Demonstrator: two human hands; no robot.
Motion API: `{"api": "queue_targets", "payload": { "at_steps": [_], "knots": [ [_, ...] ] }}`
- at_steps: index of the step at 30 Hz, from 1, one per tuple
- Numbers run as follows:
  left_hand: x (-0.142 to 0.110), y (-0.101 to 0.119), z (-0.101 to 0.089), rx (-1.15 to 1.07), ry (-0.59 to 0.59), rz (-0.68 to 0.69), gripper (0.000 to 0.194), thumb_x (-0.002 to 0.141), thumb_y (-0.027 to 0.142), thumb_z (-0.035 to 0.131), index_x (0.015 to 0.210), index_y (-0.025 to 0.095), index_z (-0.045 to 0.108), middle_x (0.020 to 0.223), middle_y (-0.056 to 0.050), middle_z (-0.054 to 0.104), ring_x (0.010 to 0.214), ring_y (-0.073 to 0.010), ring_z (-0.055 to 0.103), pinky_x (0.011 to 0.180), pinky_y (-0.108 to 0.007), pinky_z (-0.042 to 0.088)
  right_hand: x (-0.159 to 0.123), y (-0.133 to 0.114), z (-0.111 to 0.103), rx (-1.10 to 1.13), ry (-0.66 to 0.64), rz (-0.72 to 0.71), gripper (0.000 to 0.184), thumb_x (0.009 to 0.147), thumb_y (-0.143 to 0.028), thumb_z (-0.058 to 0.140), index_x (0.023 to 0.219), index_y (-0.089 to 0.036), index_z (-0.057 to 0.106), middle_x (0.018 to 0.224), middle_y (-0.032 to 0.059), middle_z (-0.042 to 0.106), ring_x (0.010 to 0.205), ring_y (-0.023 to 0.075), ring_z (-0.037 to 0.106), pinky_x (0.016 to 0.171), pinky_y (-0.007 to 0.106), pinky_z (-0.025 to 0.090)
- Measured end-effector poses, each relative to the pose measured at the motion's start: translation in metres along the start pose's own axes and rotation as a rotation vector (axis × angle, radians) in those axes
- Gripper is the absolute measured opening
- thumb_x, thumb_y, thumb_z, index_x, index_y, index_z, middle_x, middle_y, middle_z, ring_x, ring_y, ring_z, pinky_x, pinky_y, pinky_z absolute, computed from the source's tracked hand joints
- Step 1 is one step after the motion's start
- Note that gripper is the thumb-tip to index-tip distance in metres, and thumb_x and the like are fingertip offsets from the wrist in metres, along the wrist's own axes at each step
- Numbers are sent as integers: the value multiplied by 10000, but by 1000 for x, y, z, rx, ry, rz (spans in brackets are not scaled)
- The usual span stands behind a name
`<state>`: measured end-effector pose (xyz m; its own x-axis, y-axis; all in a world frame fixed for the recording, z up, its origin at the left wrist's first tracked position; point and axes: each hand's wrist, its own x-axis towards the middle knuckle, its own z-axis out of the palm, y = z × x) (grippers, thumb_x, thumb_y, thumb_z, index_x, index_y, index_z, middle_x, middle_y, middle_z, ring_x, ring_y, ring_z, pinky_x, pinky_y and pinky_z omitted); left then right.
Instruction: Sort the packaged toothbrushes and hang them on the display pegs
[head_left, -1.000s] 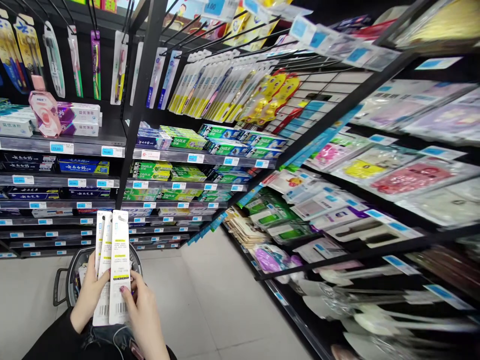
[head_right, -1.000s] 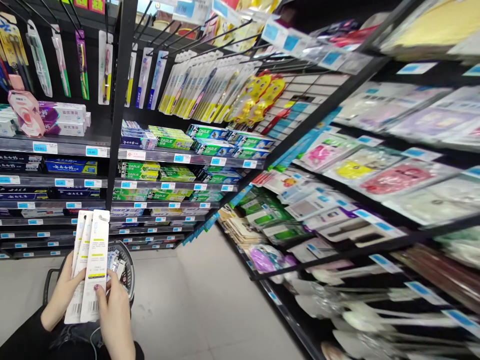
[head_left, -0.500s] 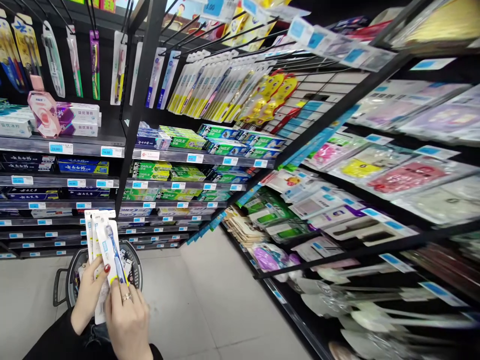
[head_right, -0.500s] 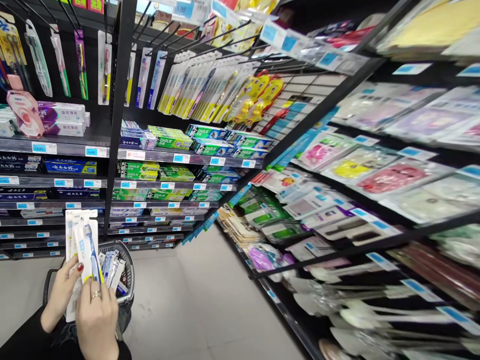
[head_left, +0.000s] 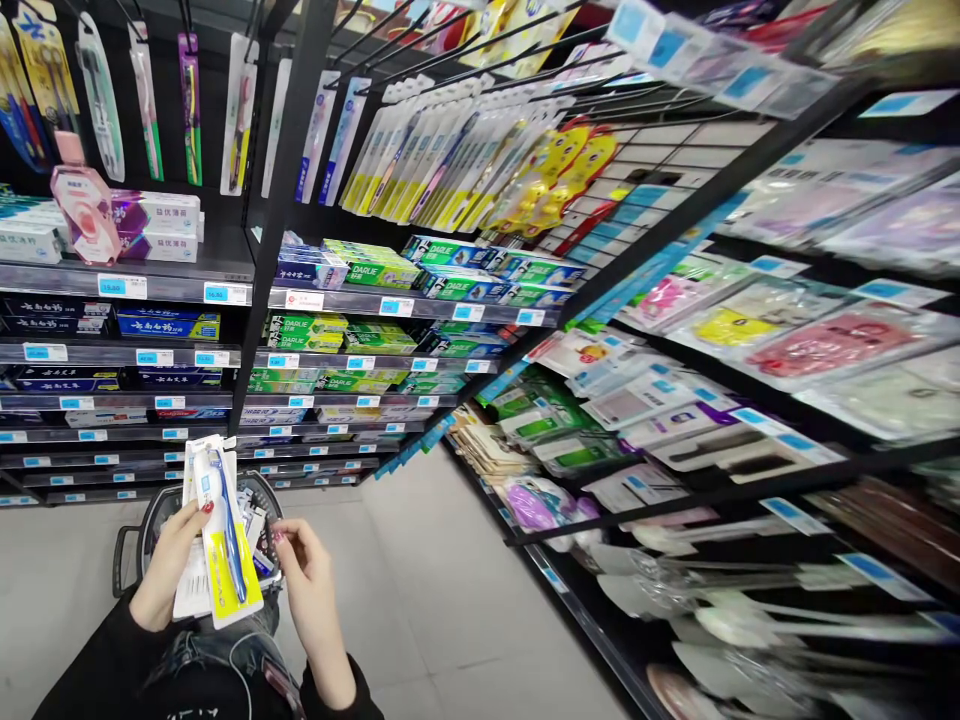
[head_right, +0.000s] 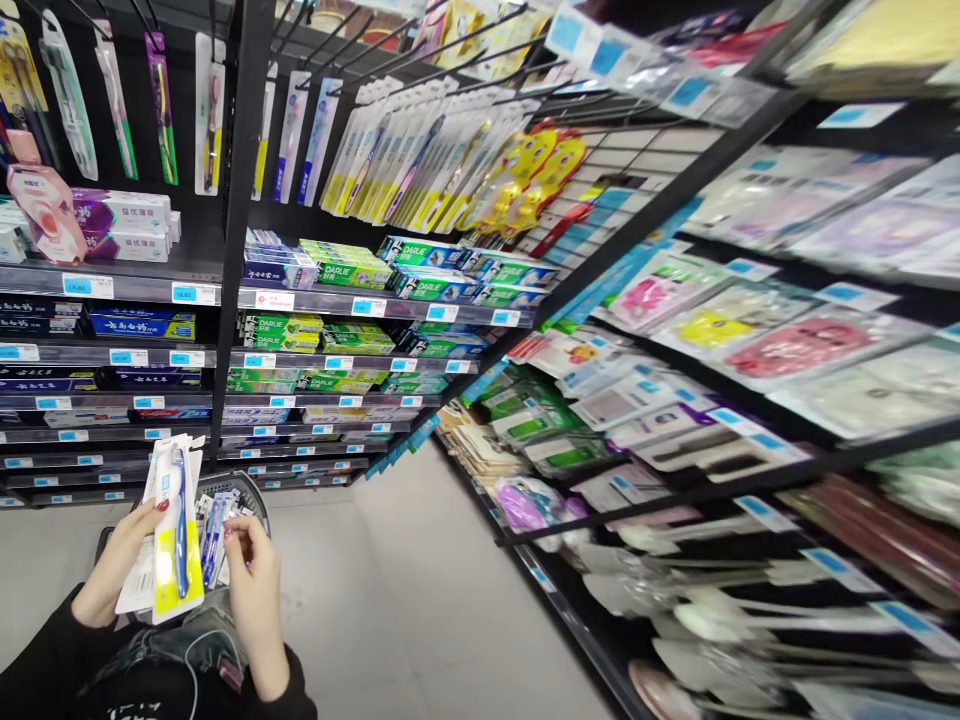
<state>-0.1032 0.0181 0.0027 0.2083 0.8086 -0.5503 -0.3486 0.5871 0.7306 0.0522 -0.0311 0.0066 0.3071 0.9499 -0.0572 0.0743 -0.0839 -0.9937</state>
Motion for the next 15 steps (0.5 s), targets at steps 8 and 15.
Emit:
{"api": "queue_targets", "payload": {
  "at_steps": [8, 15],
  "knots": [
    [9, 0, -12, 135, -40, 156, 396, 634, 388, 685, 952, 157, 629, 875, -88, 691, 780, -269, 638, 618, -300, 479, -3, 8, -2, -42, -45, -14, 196, 769, -341, 511, 742, -156, 568, 606, 6, 525, 539, 124, 461, 506, 226, 381],
    [1, -7, -9, 572, -12, 561, 272, 703, 362, 618, 903, 198, 702, 1121, -105, 568, 1077, -290, 494, 925, -327, 384, -8, 9, 11, -71, -167, -59, 231, 708, -256, 607, 912, -168, 544, 707, 1, 558, 615, 123, 510, 577, 229, 427]
  ]
}}
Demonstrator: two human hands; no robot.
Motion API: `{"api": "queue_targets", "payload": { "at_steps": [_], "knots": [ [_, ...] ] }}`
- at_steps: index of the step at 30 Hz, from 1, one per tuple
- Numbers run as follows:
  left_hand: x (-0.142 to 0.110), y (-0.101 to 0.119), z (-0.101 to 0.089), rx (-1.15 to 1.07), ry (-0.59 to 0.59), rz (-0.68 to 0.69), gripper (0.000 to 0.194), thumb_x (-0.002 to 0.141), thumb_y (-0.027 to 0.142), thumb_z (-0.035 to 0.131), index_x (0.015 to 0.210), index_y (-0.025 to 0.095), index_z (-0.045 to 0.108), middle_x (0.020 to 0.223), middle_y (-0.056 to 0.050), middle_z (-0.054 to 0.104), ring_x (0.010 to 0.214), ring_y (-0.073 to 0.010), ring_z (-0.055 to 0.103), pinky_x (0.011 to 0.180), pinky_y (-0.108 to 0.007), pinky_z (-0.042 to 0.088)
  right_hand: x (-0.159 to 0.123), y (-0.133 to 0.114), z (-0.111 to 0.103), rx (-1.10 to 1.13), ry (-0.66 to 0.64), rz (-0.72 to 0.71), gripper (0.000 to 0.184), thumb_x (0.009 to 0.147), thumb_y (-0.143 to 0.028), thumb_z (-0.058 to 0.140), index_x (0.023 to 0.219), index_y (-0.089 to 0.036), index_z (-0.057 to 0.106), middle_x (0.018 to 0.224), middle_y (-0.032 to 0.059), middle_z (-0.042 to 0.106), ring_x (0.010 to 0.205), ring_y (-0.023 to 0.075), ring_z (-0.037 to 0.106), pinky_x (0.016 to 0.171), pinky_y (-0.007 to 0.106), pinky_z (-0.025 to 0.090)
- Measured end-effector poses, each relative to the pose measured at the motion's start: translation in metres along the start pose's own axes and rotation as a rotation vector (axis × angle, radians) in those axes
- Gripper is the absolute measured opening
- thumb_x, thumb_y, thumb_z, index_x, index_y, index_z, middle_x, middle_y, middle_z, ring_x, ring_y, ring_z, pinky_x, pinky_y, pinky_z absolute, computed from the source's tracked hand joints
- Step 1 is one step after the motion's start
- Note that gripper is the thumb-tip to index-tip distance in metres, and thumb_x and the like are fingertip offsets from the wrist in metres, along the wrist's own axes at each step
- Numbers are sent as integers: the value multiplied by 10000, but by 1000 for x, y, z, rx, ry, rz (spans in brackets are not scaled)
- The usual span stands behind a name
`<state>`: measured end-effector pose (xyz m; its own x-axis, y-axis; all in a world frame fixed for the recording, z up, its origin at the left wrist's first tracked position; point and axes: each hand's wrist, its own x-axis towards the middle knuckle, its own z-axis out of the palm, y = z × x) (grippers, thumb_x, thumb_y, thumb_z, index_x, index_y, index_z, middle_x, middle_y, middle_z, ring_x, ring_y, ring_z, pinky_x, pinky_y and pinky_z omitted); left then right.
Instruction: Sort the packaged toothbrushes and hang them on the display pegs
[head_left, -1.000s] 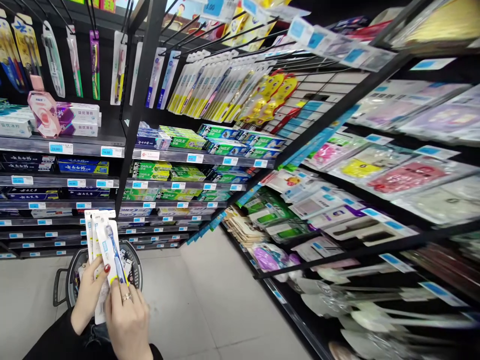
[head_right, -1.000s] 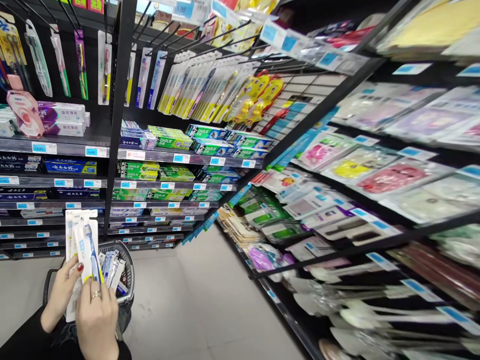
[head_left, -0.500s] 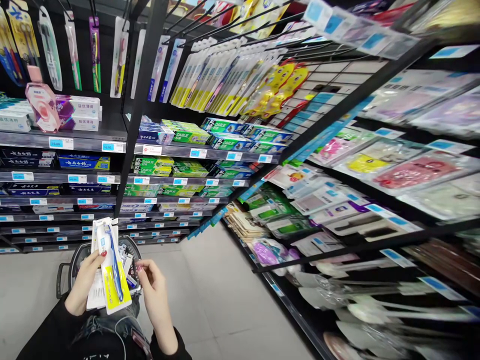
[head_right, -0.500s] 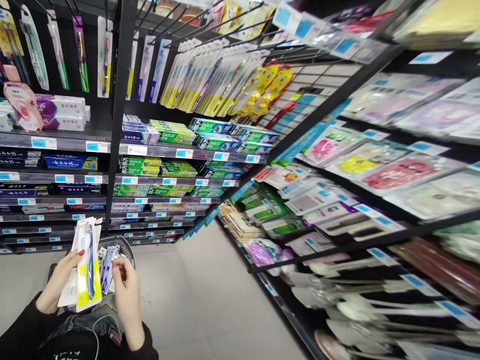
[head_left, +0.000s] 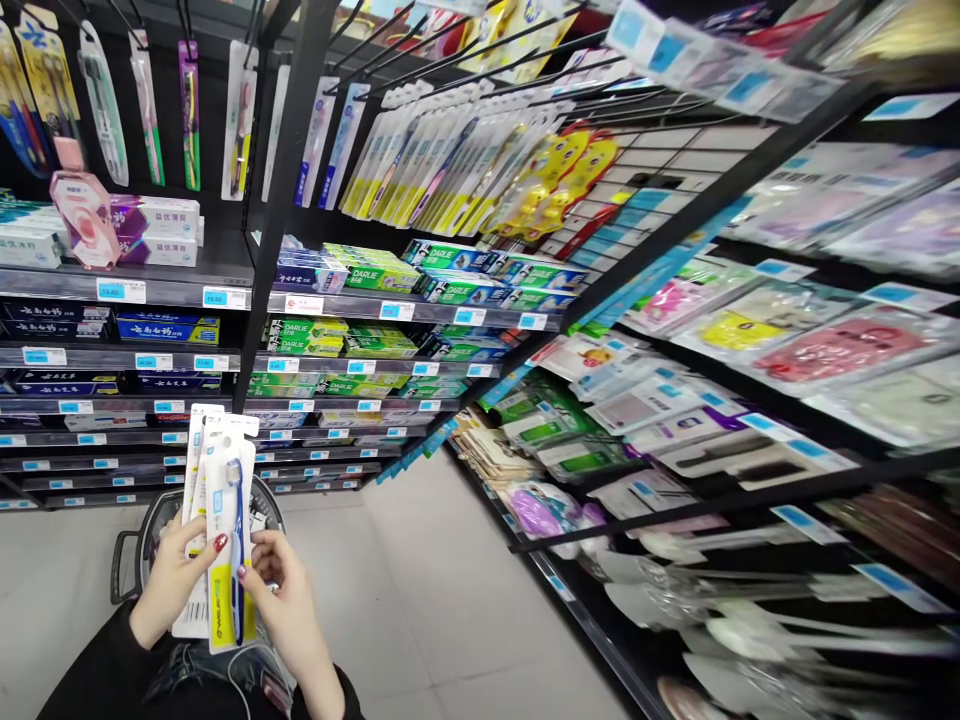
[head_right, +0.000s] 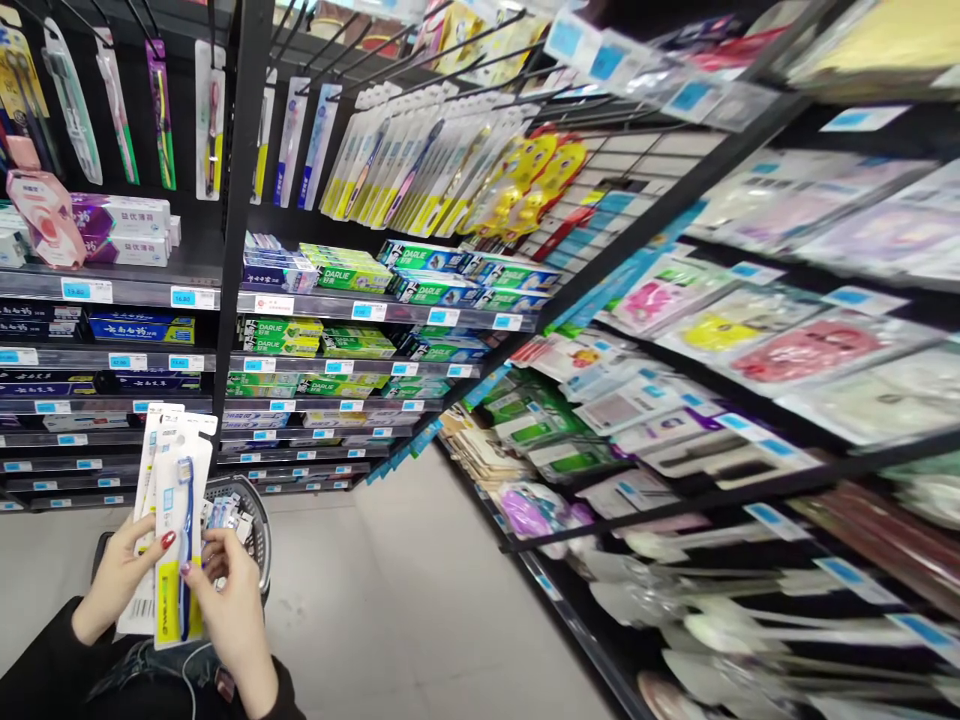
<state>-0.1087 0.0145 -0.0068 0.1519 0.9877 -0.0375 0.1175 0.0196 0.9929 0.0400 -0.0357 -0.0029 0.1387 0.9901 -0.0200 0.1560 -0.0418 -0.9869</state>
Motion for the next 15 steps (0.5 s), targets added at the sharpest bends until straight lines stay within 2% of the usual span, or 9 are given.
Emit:
{"api": "queue_targets", "payload": {
  "at_steps": [3, 5, 8, 11, 13, 15],
  "knots": [
    [-3, 0, 2, 30, -38, 14, 254, 715, 357, 607, 903, 217, 704, 1079, -102, 582, 1055, -289, 504, 927, -341, 384, -1, -1, 6, 19, -14, 26, 244, 679, -225, 633, 893, -178, 526, 718, -6, 566, 602, 119, 520, 558, 220, 422],
    [-3, 0, 1, 31, -41, 13, 245, 729, 370, 588, 876, 216, 710, 1055, -103, 592, 1043, -295, 510, 920, -353, 390, -1, -1, 7, 57, -23, 40, 211, 706, -240, 611, 883, -183, 511, 740, 1, 582, 595, 121, 538, 544, 221, 424],
    [-4, 2, 1, -88, -77, -84, 340, 770, 419, 516, 991, 211, 669, 1141, -112, 563, 1046, -314, 516, 864, -378, 438, -1, 1, 2, 185, 17, 34, 180, 773, -306, 548, 887, -190, 471, 829, 37, 605, 669, 149, 587, 590, 249, 460],
    [-6, 11, 5, -357, -64, -176, 568, 759, 412, 540, 1291, 267, 404, 1363, -80, 387, 1134, -317, 463, 838, -366, 474, -1, 2, -8, 351, 85, 55, 231, 775, -372, 545, 875, -205, 421, 862, 49, 613, 743, 179, 611, 640, 284, 484],
    [-6, 19, 10, -460, 16, -169, 738, 732, 386, 586, 1366, 321, 212, 1442, -31, 256, 1212, -298, 387, 867, -329, 467, -1, 3, -14, 419, 96, 91, 267, 756, -398, 567, 859, -215, 401, 846, 40, 622, 735, 190, 619, 619, 290, 489],
    [-6, 25, 14, -471, 66, -162, 799, 715, 386, 606, 1374, 339, 157, 1463, -2, 203, 1248, -288, 340, 854, -293, 476, -1, 5, -18, 436, 114, 126, 290, 743, -408, 583, 852, -219, 392, 824, 34, 628, 694, 191, 623, 581, 286, 486]
  ]
}}
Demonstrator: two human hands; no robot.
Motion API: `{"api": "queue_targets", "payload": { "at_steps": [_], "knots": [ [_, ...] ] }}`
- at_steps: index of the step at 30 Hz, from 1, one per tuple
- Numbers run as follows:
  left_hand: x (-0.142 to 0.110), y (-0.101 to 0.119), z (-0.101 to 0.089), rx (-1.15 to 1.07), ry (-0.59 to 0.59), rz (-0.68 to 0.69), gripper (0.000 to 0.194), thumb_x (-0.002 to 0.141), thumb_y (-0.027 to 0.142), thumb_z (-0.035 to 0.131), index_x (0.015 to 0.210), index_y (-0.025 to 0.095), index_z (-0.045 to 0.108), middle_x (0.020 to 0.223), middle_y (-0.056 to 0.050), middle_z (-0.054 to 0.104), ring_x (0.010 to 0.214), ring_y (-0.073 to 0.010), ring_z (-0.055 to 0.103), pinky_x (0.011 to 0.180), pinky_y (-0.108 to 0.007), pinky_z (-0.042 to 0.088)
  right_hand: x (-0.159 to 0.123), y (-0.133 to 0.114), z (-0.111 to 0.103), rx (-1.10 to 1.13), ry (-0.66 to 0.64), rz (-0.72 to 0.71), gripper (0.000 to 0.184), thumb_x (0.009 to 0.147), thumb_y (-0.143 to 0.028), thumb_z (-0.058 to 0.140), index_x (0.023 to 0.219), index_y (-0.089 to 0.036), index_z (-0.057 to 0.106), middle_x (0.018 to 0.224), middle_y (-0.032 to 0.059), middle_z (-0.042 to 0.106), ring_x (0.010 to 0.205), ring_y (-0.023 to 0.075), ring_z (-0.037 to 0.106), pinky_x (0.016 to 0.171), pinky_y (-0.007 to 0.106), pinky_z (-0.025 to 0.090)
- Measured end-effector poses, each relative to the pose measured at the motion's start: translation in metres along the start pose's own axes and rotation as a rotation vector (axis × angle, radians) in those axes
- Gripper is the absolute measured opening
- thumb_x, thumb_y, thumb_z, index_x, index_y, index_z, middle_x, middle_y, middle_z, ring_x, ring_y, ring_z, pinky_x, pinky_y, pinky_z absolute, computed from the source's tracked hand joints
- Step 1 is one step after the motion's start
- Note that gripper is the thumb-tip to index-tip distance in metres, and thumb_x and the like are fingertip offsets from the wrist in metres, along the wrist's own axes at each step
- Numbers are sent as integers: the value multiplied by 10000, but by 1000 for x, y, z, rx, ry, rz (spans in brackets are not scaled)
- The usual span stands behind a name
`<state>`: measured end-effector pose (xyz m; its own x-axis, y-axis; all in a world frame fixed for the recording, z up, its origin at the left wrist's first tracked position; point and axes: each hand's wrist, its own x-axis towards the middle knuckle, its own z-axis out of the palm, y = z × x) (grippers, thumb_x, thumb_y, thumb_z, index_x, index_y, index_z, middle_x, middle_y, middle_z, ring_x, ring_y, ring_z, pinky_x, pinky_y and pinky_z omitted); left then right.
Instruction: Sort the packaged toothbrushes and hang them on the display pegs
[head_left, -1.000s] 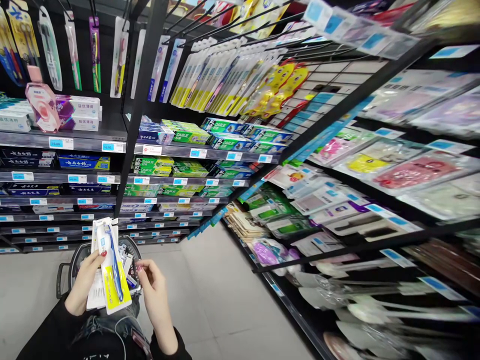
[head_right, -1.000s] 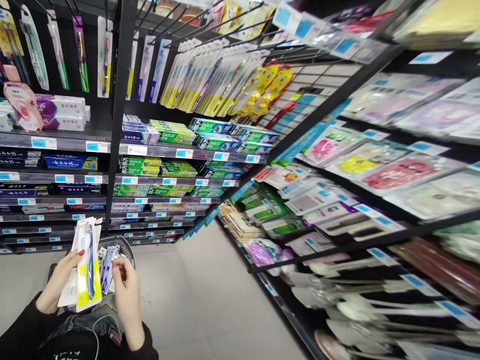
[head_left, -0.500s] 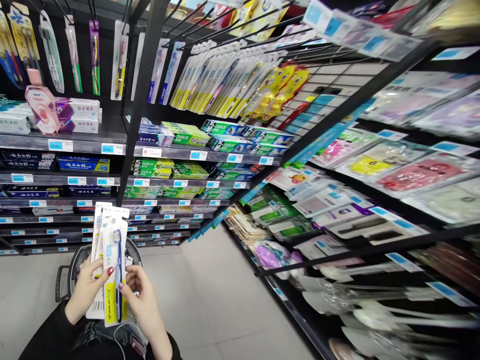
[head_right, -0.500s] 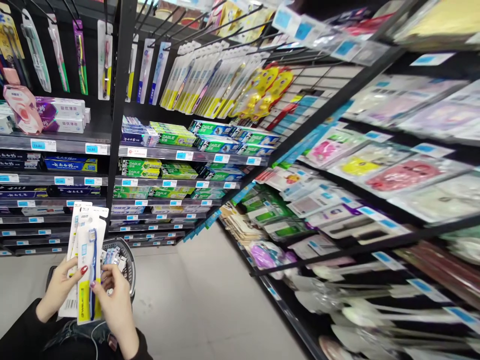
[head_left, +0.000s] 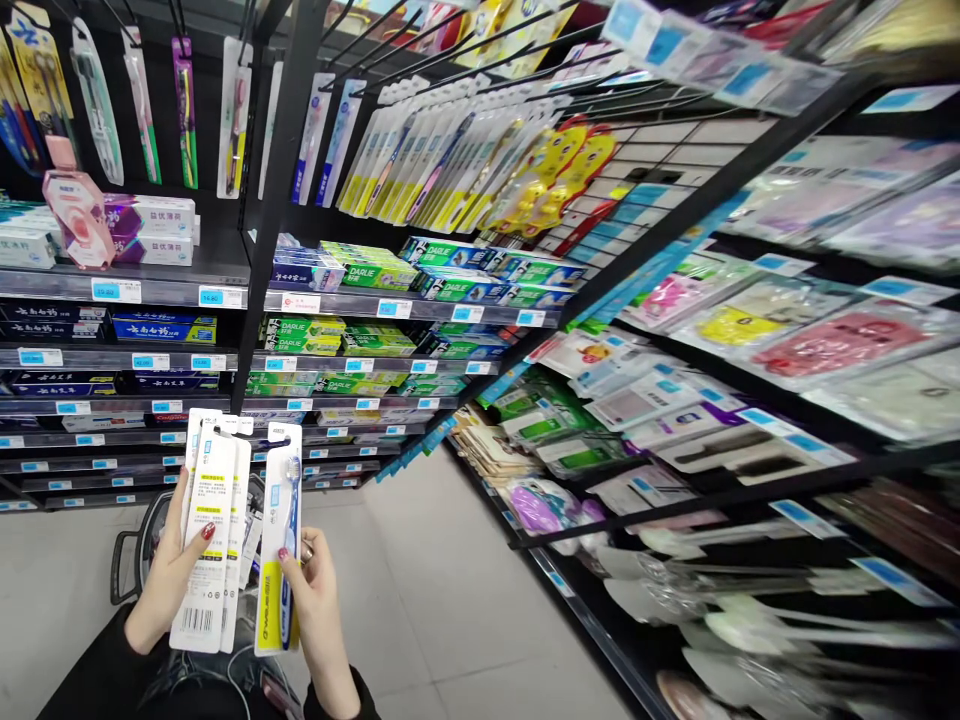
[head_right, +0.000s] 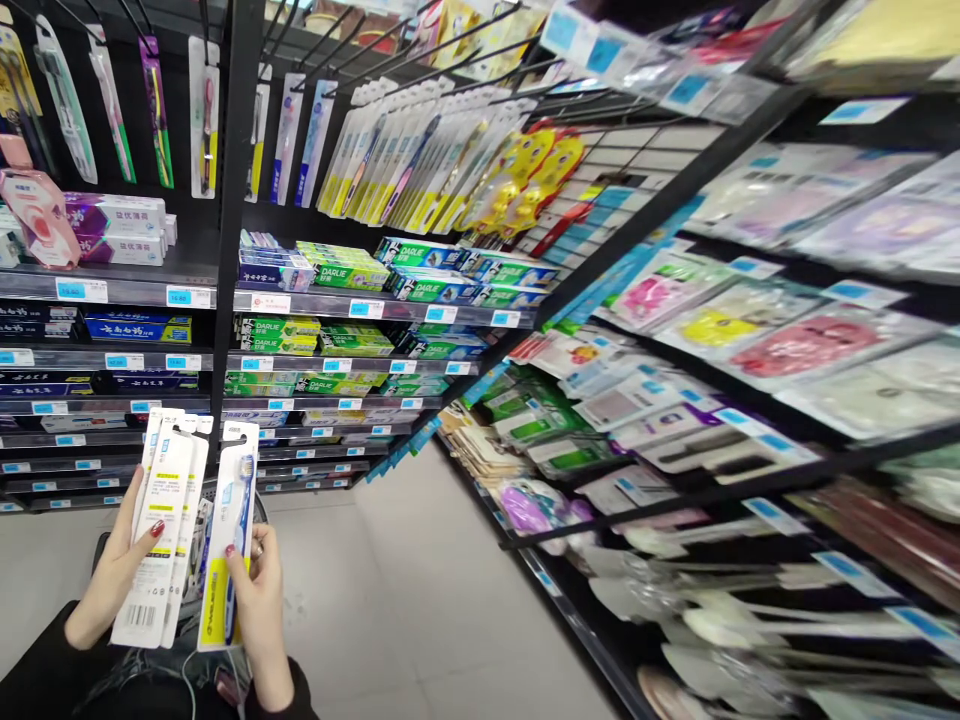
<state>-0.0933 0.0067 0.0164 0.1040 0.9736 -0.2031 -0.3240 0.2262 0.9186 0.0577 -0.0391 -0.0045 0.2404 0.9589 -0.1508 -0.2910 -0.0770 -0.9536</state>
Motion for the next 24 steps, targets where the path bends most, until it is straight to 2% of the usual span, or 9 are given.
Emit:
{"api": "queue_targets", "payload": {
  "at_steps": [4, 6, 8, 9, 11, 13, 17, 21, 24],
  "knots": [
    [1, 0, 3, -21, 47, -58, 966, 648, 371, 681, 1382, 341, 54, 1413, -63, 325, 1184, -310, 430, 784, -322, 511, 2, 11, 0, -44, 126, -2, 301, 748, -408, 583, 872, -219, 384, 815, 33, 635, 673, 186, 628, 602, 291, 488],
    [1, -2, 2, -36, 40, -142, 979, 584, 326, 738, 1374, 251, 166, 1284, -137, 492, 1071, -342, 529, 740, -364, 525, 4, 19, 3, -68, 146, -19, 289, 758, -405, 571, 880, -220, 385, 843, 39, 637, 716, 189, 632, 646, 301, 490],
    [0, -5, 0, -75, -6, -276, 768, 564, 284, 753, 1231, 132, 405, 1093, -174, 624, 947, -354, 598, 709, -394, 529, 4, 25, 7, -91, 139, -35, 266, 773, -395, 554, 888, -220, 390, 871, 44, 638, 754, 190, 631, 679, 308, 488],
    [-1, -6, -1, -117, -25, -345, 634, 573, 258, 748, 1126, 114, 474, 1009, -165, 661, 903, -344, 619, 711, -400, 527, 4, 27, 8, -109, 142, -46, 254, 779, -388, 548, 890, -219, 394, 876, 46, 638, 764, 190, 629, 685, 307, 487],
    [-4, -9, -3, -227, -27, -452, 484, 603, 197, 725, 1024, 142, 492, 923, -114, 691, 867, -307, 639, 735, -398, 521, 4, 28, 11, -157, 161, -67, 233, 788, -374, 539, 893, -215, 406, 877, 51, 639, 776, 192, 625, 681, 300, 483],
    [-7, -12, -4, -307, -4, -505, 460, 616, 152, 709, 1010, 175, 472, 899, -75, 696, 863, -278, 645, 754, -392, 514, 3, 28, 14, -207, 169, -77, 215, 795, -362, 531, 897, -210, 418, 874, 55, 639, 782, 193, 621, 676, 297, 479],
    [-6, -17, -4, -319, 17, -548, 408, 616, 129, 699, 953, 170, 473, 852, -67, 699, 825, -269, 655, 718, -373, 520, 2, 32, 22, -242, 147, -105, 192, 796, -341, 528, 897, -204, 438, 888, 54, 624, 832, 196, 604, 716, 308, 470],
    [-4, -18, -3, -249, -46, -509, 376, 628, 142, 699, 940, 158, 490, 867, -76, 698, 830, -262, 654, 703, -349, 521, 3, 39, 29, -239, 89, -85, 122, 830, -314, 454, 871, -199, 461, 870, 49, 605, 813, 186, 588, 720, 316, 460],
    [-3, -15, -2, -211, -56, -466, 357, 627, 148, 703, 920, 161, 500, 891, -75, 696, 838, -259, 652, 716, -350, 520, -1, 33, 26, -403, 172, -162, 134, 855, -298, 407, 904, -195, 479, 893, 59, 570, 813, 183, 559, 715, 320, 445]
  ]
}}
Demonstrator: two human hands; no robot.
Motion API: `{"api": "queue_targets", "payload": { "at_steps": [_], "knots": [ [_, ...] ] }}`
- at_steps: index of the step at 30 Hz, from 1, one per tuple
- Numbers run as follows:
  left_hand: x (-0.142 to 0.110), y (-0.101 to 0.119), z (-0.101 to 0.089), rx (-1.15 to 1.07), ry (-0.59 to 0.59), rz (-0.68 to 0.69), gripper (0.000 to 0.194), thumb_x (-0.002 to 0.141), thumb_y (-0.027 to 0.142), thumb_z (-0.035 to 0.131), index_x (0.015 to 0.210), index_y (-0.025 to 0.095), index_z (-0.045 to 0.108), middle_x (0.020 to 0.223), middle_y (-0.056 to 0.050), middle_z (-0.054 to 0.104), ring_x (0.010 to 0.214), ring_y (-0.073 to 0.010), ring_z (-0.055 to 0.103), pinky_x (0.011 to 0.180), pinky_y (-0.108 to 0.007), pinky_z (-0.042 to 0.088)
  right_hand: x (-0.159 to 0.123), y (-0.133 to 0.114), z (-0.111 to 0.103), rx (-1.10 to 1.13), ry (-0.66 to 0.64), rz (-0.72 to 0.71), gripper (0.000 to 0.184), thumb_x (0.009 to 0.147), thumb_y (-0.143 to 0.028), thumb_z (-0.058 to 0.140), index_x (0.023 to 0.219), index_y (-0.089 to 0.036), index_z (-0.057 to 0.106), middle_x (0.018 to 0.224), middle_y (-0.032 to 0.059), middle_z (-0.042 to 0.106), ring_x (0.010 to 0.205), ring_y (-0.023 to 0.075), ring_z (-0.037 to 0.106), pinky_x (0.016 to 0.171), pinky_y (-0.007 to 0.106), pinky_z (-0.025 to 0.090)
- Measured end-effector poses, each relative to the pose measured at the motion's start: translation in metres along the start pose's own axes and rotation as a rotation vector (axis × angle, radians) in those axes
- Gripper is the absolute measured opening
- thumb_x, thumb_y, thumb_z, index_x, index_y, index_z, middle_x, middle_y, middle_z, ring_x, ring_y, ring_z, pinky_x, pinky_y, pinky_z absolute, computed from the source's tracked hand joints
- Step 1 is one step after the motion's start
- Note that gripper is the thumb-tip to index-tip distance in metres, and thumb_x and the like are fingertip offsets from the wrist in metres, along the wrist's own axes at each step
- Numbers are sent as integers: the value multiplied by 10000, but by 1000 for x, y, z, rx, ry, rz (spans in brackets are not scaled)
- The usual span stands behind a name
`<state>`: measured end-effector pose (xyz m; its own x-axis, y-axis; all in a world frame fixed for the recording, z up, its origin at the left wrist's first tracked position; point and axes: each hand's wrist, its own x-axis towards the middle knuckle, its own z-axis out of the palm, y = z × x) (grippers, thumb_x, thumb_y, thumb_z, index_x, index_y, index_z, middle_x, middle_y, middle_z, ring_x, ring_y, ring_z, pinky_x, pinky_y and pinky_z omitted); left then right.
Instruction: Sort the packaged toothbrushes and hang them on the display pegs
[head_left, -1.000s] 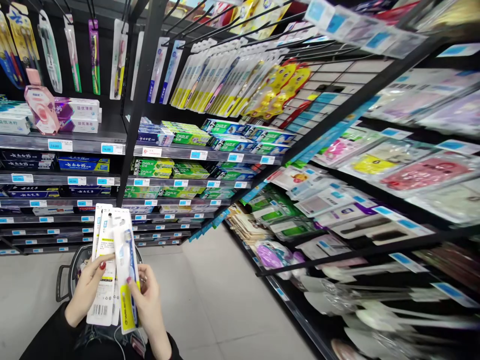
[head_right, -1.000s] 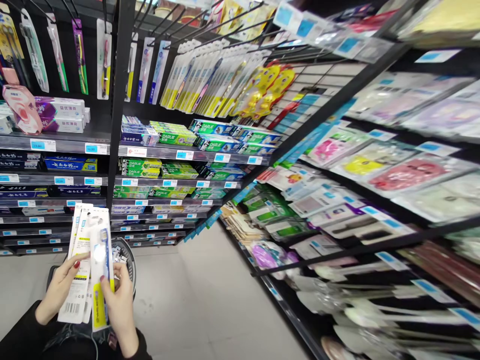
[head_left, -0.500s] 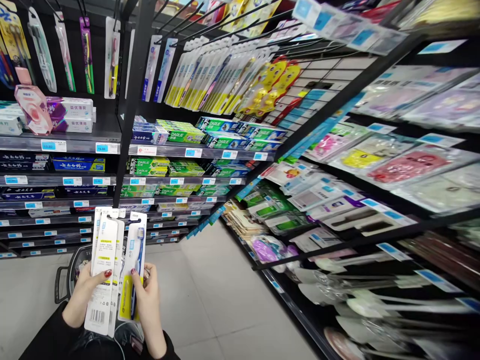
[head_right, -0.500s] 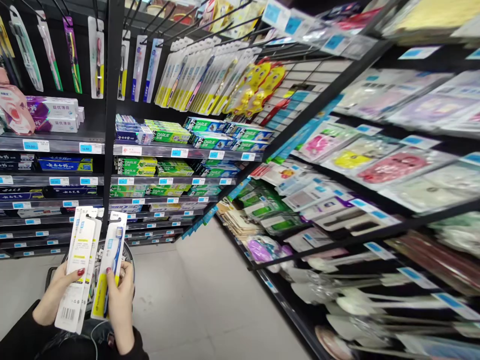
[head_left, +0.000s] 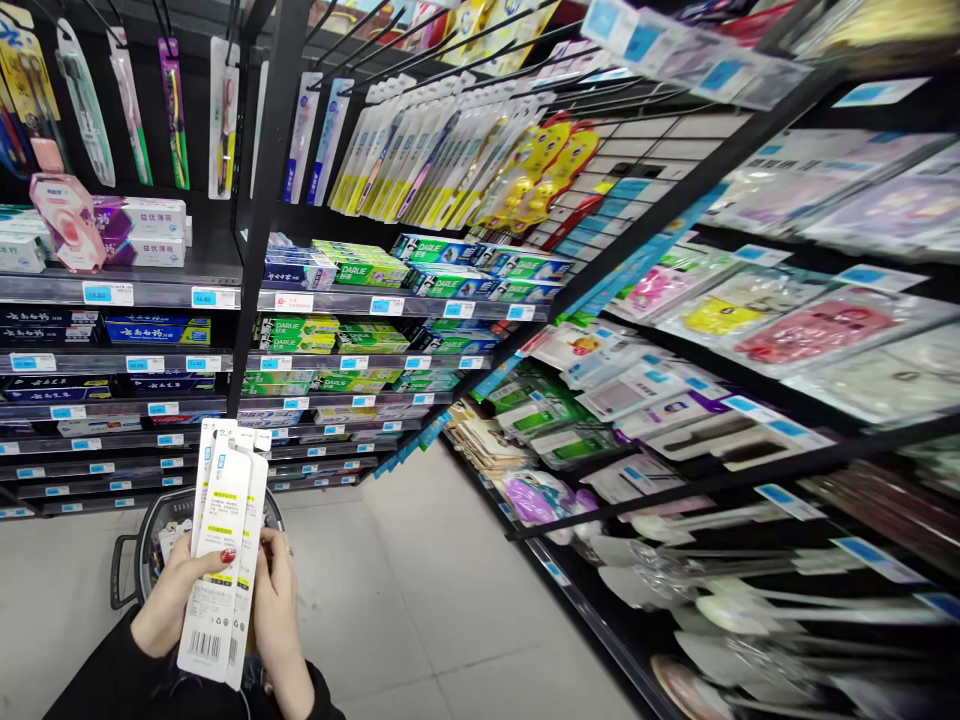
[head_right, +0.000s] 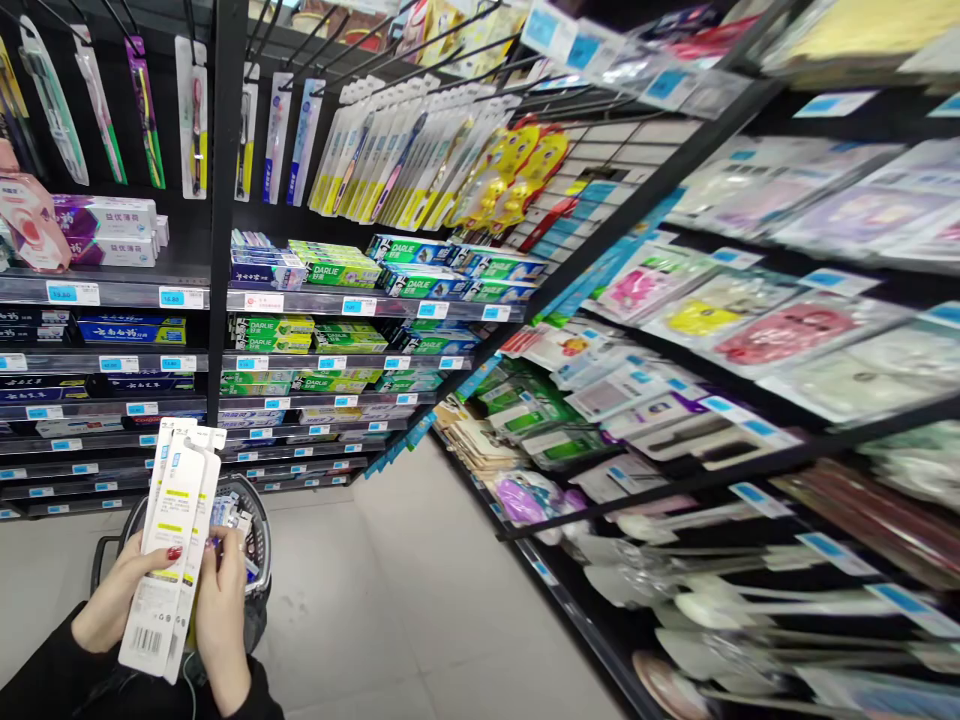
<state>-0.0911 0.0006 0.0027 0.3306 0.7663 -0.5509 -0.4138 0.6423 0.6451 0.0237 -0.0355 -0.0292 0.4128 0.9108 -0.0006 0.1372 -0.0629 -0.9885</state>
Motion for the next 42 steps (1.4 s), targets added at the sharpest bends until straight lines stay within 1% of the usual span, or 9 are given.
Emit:
{"api": "queue_targets", "payload": {
  "at_steps": [3, 6, 11, 16, 22, 29, 34, 38, 42],
  "knots": [
    [1, 2, 1, 68, -57, 71, 352, 650, 199, 690, 955, 152, 520, 949, -100, 685, 863, -276, 642, 726, -372, 518, -5, -14, -12, -196, 190, -259, 115, 855, -265, 415, 920, -196, 480, 856, 51, 527, 768, 171, 533, 676, 298, 432],
    [6, 0, 2, 260, -31, 224, 369, 634, 231, 688, 956, 113, 554, 985, -145, 668, 914, -299, 618, 783, -389, 499, -9, -34, -13, -384, 41, -413, 103, 859, -233, 404, 898, -206, 495, 790, 34, 531, 699, 164, 539, 622, 278, 425],
    [11, -12, 5, 569, 145, 402, 454, 628, 197, 646, 1062, 118, 536, 1101, -161, 613, 1003, -301, 575, 845, -381, 472, -5, -58, 5, -677, 11, -204, 250, 778, -326, 524, 968, -177, 459, 881, 83, 565, 755, 231, 576, 638, 333, 449],
    [10, -20, 1, 681, 3, 535, 556, 618, 166, 650, 1146, 123, 484, 1179, -158, 562, 1077, -291, 529, 913, -369, 433, 4, -62, 4, -709, -32, -123, 157, 800, -292, 453, 904, -178, 476, 830, 77, 593, 738, 223, 597, 622, 308, 442],
    [6, -14, -4, 611, -224, 516, 709, 580, 139, 707, 1232, 159, 429, 1288, -143, 476, 1198, -292, 413, 1016, -397, 324, 0, -64, -5, -774, -57, -144, 168, 838, -225, 348, 868, -185, 509, 771, 81, 605, 688, 229, 598, 577, 304, 405],
    [4, -10, -4, 249, -443, 284, 609, 557, 243, 763, 1117, 186, 531, 1223, -127, 546, 1146, -301, 474, 988, -419, 347, -2, -56, -9, -769, 40, -232, 218, 855, -216, 303, 781, -191, 506, 660, 67, 586, 553, 208, 559, 488, 285, 342],
    [4, -10, -2, 101, -317, 203, 528, 538, 198, 770, 1025, 156, 569, 1077, -137, 638, 1029, -334, 557, 886, -455, 431, 2, -57, -18, -440, -25, -174, 245, 871, -262, 316, 823, -187, 544, 717, 62, 599, 610, 188, 551, 538, 271, 384],
    [-4, -2, 2, 43, -255, 85, 478, 571, 169, 741, 1013, 142, 562, 979, -127, 677, 891, -325, 623, 808, -447, 474, 18, -51, -27, 43, -204, 37, 244, 837, -330, 396, 752, -175, 564, 711, 38, 602, 645, 170, 540, 571, 253, 406],
    [-3, -3, 4, 26, -149, 49, 457, 567, 165, 734, 989, 146, 560, 957, -119, 685, 879, -322, 628, 757, -427, 496, 37, -39, -33, 365, -200, 260, 229, 758, -370, 496, 663, -165, 530, 643, 18, 568, 587, 156, 511, 538, 249, 395]
  ]
}}
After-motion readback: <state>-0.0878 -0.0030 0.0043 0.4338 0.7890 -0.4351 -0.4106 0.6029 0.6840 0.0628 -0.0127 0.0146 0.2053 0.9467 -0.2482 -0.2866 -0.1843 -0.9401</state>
